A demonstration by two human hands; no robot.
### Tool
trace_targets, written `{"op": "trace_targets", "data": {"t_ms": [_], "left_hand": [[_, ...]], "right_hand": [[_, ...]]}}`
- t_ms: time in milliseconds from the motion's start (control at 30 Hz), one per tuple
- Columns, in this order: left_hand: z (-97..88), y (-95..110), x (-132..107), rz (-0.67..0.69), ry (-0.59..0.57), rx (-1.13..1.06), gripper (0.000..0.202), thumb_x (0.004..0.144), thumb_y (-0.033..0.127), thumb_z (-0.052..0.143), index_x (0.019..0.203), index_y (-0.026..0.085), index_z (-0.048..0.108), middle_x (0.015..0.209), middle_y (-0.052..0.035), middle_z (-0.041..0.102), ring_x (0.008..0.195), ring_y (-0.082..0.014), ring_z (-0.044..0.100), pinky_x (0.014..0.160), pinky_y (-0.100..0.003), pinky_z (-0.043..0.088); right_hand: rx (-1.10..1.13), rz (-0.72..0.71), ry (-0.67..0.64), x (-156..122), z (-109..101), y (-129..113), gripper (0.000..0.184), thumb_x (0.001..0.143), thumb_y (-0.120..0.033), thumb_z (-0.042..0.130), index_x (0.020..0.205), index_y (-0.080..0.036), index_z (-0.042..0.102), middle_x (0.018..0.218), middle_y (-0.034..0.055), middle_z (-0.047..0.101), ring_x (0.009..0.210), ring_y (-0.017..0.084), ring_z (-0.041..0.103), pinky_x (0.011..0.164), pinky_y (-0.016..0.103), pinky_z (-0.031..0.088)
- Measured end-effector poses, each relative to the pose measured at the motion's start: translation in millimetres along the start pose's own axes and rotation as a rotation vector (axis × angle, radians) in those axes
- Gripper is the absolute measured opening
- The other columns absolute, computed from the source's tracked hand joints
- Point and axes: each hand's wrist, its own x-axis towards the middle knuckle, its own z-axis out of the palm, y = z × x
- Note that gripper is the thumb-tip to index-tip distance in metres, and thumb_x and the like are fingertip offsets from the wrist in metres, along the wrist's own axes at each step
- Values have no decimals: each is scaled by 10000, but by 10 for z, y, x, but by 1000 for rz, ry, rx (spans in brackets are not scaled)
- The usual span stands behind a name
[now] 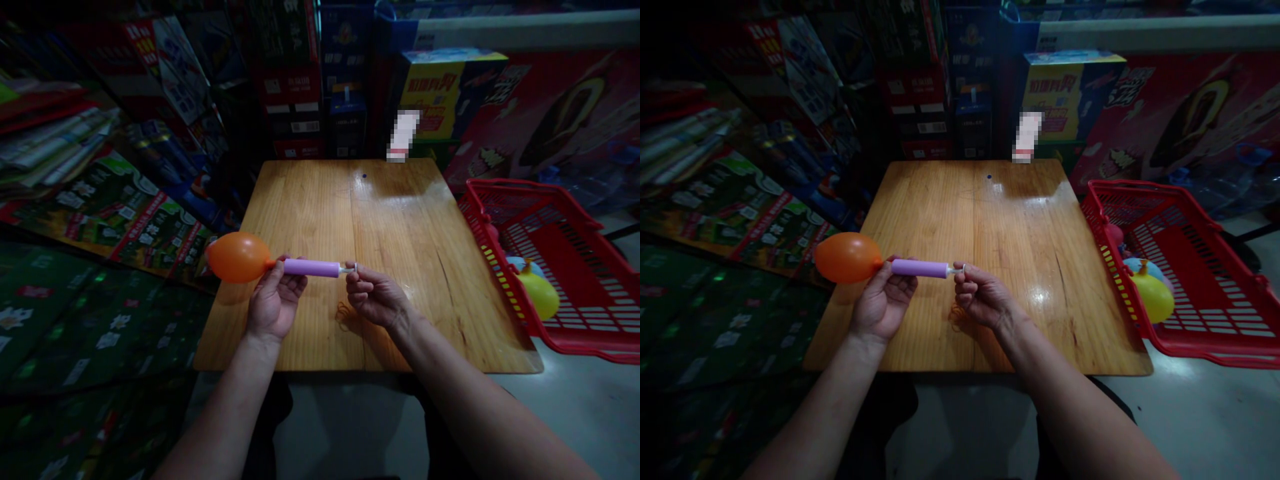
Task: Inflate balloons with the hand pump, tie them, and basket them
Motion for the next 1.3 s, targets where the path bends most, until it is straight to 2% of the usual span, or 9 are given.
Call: {"op": "trace_targets", "data": {"t_ms": [167,300,467,633,767,833,933,1067,1300], "left_hand": [[-53,159,21,112,20,11,222,818,313,722,1024,236,697,1048,-56,728,1047,-191,661,866,-320,528],[-43,10,-43,-26,-45,47,265,839,343,701,1090,261,678,1145,-74,703,1063,-213,660,912,-407,517],[2,-150,-68,-67,-23,15,256,833,299,709,1082,246,686,1063,-68,718,986,-196,678,885,-382,530],[-4,24,7,-36,21,3,211,822,264,715,1025,208,705,962,-60,727,914,-185,684,810,-341,553],[-44,145,17,98,15,2,222,816,291,727,1028,228,707,994,-54,731,938,-181,682,819,-314,548],[-52,103,-18,93,-20,28,235,831,302,713,1059,244,697,1063,-64,723,963,-190,678,822,-327,548],[-43,-45,-81,-11,-74,43,251,859,307,682,1103,248,678,1138,-86,702,991,-203,671,835,-358,546],[-9,-162,-100,-30,-68,22,256,860,291,682,1108,228,677,1129,-97,701,993,-194,668,842,-340,537],[-23,75,-6,16,-29,25,229,838,280,700,1055,206,693,1053,-97,721,962,-194,674,798,-316,545]], "right_hand": [[4,-66,7,-70,23,-129,99,928,-119,531,979,-148,611,690,-36,623,450,6,441,439,92,400],[-42,-41,17,-26,7,4,111,888,-121,599,997,-146,607,703,-25,636,453,13,450,447,111,414],[-32,-22,4,24,-15,107,147,891,-134,605,1036,-150,592,724,-16,641,467,17,462,454,108,420],[-4,4,-1,-55,-20,-76,113,911,-123,556,1013,-141,602,718,-8,635,471,21,465,457,115,427],[20,-70,-39,-125,-25,-184,117,933,-112,513,1003,-130,605,725,-13,625,467,15,458,451,116,418],[19,-81,-27,-106,-32,-132,111,931,-114,521,1003,-128,604,722,-12,625,463,15,455,449,119,415],[3,-39,3,-33,-36,16,117,907,-119,568,1019,-134,599,710,-17,623,460,15,454,451,116,413],[-3,-26,-7,14,-14,112,145,886,-125,609,1029,-143,595,717,-19,626,463,14,451,453,110,411],[41,-11,-22,-105,-3,-120,115,920,-107,524,1004,-134,597,710,-15,623,467,20,447,454,122,412]]}}
